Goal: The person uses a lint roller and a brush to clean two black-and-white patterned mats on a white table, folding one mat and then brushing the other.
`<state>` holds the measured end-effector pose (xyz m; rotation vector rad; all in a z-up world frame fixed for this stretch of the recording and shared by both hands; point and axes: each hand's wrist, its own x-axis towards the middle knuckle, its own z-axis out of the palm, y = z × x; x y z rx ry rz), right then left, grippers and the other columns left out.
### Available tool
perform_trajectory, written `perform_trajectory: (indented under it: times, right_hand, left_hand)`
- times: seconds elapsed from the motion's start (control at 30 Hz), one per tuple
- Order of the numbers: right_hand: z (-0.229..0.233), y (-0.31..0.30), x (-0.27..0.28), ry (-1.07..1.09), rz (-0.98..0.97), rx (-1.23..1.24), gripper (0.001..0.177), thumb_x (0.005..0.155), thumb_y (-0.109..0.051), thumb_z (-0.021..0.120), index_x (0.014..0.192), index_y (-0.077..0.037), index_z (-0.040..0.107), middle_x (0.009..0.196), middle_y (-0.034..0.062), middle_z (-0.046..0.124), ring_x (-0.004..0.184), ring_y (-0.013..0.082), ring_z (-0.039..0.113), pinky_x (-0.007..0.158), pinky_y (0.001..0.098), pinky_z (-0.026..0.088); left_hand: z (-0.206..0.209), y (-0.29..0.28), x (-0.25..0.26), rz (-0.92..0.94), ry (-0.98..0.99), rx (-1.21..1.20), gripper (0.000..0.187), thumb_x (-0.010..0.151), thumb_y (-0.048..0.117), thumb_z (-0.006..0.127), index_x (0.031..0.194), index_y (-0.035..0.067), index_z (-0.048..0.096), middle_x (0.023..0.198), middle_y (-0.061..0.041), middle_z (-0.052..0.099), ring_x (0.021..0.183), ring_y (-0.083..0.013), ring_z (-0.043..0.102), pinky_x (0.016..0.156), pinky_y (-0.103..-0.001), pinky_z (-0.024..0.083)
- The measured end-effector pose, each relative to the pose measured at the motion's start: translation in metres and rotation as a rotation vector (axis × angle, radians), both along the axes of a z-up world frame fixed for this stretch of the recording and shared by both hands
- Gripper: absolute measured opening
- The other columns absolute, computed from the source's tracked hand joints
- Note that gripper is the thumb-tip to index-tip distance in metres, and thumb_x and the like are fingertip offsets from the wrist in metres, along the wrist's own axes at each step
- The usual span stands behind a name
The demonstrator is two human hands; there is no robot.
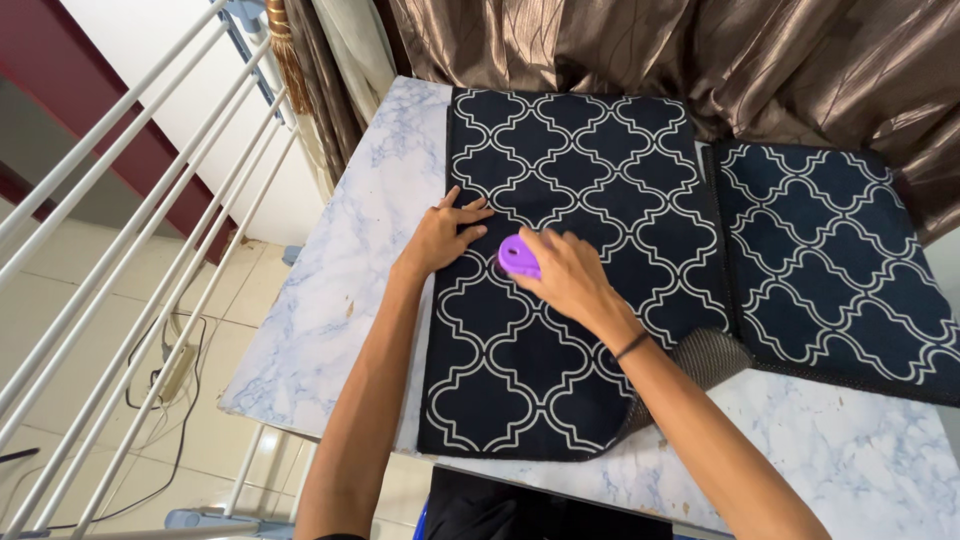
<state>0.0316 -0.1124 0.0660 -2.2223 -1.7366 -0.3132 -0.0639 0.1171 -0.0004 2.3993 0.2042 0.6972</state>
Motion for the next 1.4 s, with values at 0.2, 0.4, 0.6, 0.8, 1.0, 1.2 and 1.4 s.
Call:
perform_trajectory:
  times: [0.2,0.4,0.6,0.8,1.0,1.2,1.4]
  right_hand:
    - [0.015,-0.061,-0.06,0.156,0.161,-0.021,0.058,0.075,-0.034,0.086,0.12,-0.007,0.062,0.089,0.0129,0.071,0.073,0.0297,0.069,0.065,0.0405,0.057]
    - [0.023,-0.073,-0.076,0.116,0.229,-0.033,0.06,0.075,-0.033,0.084,0.119,-0.002,0.059,0.091,0.0169,0.07,0.072,0.0324,0.07,0.061,0.0415,0.057]
    - [0.01,0.006,-0.035,0.055,0.175,-0.052,0.052,0.083,-0.033,0.08,0.118,-0.003,0.057,0.089,0.0176,0.069,0.072,0.0342,0.07,0.061,0.0437,0.057]
    - [0.0,0.056,-0.022,-0.001,0.072,0.019,0.053,0.084,-0.033,0.081,0.117,0.0,0.056,0.089,0.0167,0.069,0.075,0.0344,0.07,0.062,0.0437,0.057]
    - [0.01,0.011,-0.061,0.023,0.186,0.017,0.061,0.073,-0.028,0.086,0.12,-0.001,0.058,0.09,0.0161,0.069,0.071,0.0324,0.068,0.064,0.0429,0.057]
    - [0.019,-0.039,-0.098,0.144,0.298,-0.037,0.056,0.074,-0.029,0.086,0.116,-0.002,0.06,0.087,0.012,0.069,0.072,0.0289,0.069,0.063,0.0405,0.057]
    - [0.011,0.001,-0.069,0.074,0.266,0.008,0.054,0.076,-0.029,0.085,0.117,-0.004,0.061,0.087,0.0128,0.07,0.073,0.0305,0.07,0.064,0.0408,0.057]
  left_hand:
    - [0.009,-0.007,-0.006,0.087,-0.025,0.046,0.04,0.079,0.028,0.083,0.117,0.014,0.077,0.139,-0.017,0.063,0.136,-0.0454,0.046,0.113,-0.048,0.041]
    - [0.015,-0.003,-0.01,0.187,-0.006,0.113,0.04,0.075,0.032,0.086,0.111,0.015,0.081,0.127,-0.026,0.065,0.119,-0.0477,0.058,0.108,-0.048,0.042]
    - [-0.009,0.022,-0.002,0.067,0.008,-0.053,0.031,0.086,0.021,0.077,0.117,0.018,0.079,0.128,-0.025,0.066,0.13,-0.0403,0.057,0.106,-0.04,0.049]
    - [-0.005,0.028,-0.006,0.032,0.009,-0.177,0.036,0.078,0.009,0.08,0.114,0.016,0.078,0.133,-0.021,0.064,0.137,-0.0366,0.051,0.104,-0.038,0.051]
    - [0.005,0.02,-0.011,0.056,-0.013,-0.216,0.037,0.073,0.01,0.085,0.109,0.013,0.08,0.131,-0.019,0.066,0.138,-0.0345,0.051,0.104,-0.037,0.052]
    - [0.006,0.022,-0.013,0.066,-0.036,-0.271,0.034,0.07,0.012,0.089,0.104,0.009,0.081,0.126,-0.016,0.071,0.132,-0.0318,0.058,0.1,-0.037,0.055]
    - [0.007,0.025,-0.013,0.071,0.004,-0.301,0.033,0.072,0.017,0.089,0.102,0.008,0.08,0.113,-0.011,0.078,0.102,-0.0256,0.075,0.09,-0.034,0.058]
